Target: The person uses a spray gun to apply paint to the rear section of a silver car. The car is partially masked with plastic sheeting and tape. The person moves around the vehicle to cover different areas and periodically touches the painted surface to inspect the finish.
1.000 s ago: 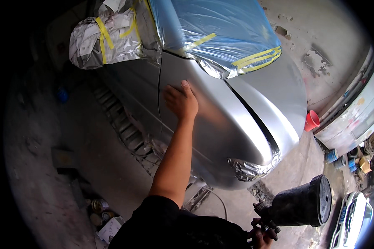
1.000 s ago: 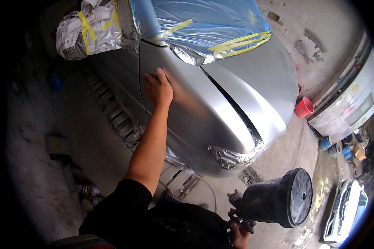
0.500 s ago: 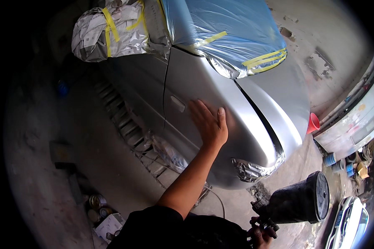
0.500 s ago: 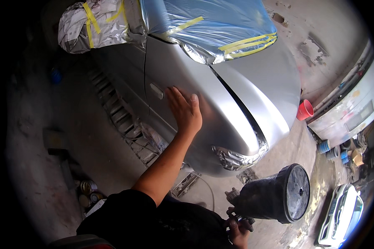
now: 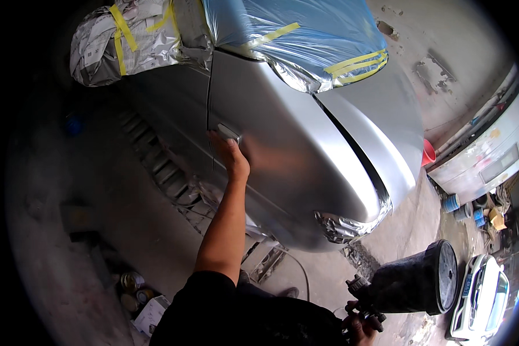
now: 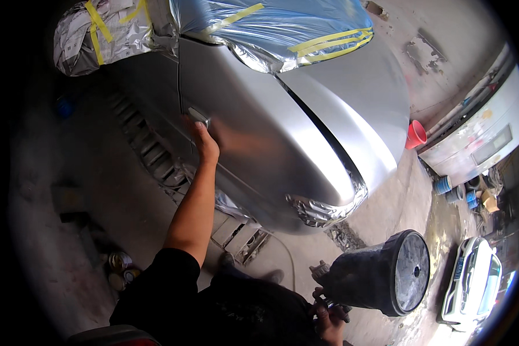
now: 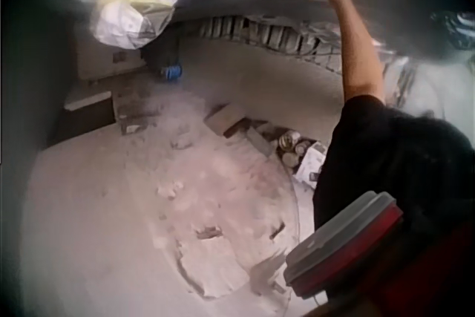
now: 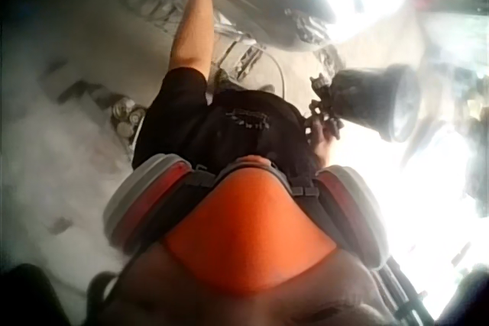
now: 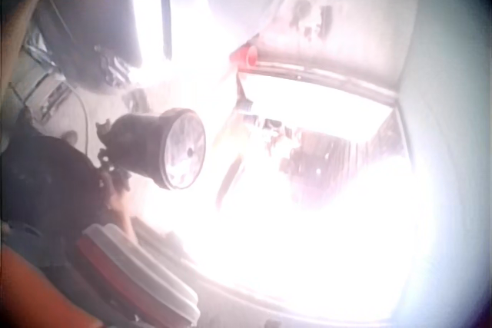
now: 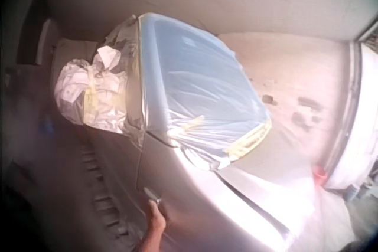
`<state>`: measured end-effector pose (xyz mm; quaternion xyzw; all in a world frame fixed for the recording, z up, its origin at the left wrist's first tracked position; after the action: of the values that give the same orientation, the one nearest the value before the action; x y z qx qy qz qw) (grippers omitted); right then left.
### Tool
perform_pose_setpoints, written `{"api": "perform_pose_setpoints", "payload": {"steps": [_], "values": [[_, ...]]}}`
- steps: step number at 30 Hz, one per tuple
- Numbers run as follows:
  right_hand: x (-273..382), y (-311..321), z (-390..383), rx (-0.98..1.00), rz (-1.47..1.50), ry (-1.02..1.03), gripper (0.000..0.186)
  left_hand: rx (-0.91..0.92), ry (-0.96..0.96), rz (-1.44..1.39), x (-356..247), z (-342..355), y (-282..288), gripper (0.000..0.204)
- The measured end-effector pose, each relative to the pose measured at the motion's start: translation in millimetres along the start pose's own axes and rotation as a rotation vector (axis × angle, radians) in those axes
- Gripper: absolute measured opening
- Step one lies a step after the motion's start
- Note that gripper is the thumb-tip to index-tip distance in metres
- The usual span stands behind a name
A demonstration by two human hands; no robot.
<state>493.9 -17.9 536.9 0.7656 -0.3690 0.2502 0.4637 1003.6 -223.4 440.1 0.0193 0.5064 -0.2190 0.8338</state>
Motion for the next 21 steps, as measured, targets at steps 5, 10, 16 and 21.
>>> {"api": "perform_pose_setpoints", "payload": {"steps": [5, 10, 16, 21], "values": [[-41, 4, 6, 0.035, -0.041, -0.005, 0.034, 0.009, -0.063, 0.047, -4, 0, 1, 0.085], [-16, 1, 3, 0.031, -0.056, -0.011, 0.035, 0.128, -0.072, 0.174, -64, -99, -45, 0.087], [-18, 15, 4, 0.038, -0.046, 0.029, 0.035, 0.179, -0.313, 0.226, -117, -96, -73, 0.086], [-46, 18, 0, -0.021, 0.081, 0.016, 0.032, 0.144, -0.427, 0.227, -103, -38, -47, 0.082]]}}
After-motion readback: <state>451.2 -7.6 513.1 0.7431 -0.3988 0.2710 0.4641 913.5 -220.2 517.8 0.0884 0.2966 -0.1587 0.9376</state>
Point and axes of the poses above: each hand's wrist, its own z-axis towards the middle knuckle, its own y-axis out of the back of the hand, x = y × z, the point moved 5 cm from there along z, towards the middle knuckle, and after that the axes turned 8 degrees about -z, right-handed, at the moved point
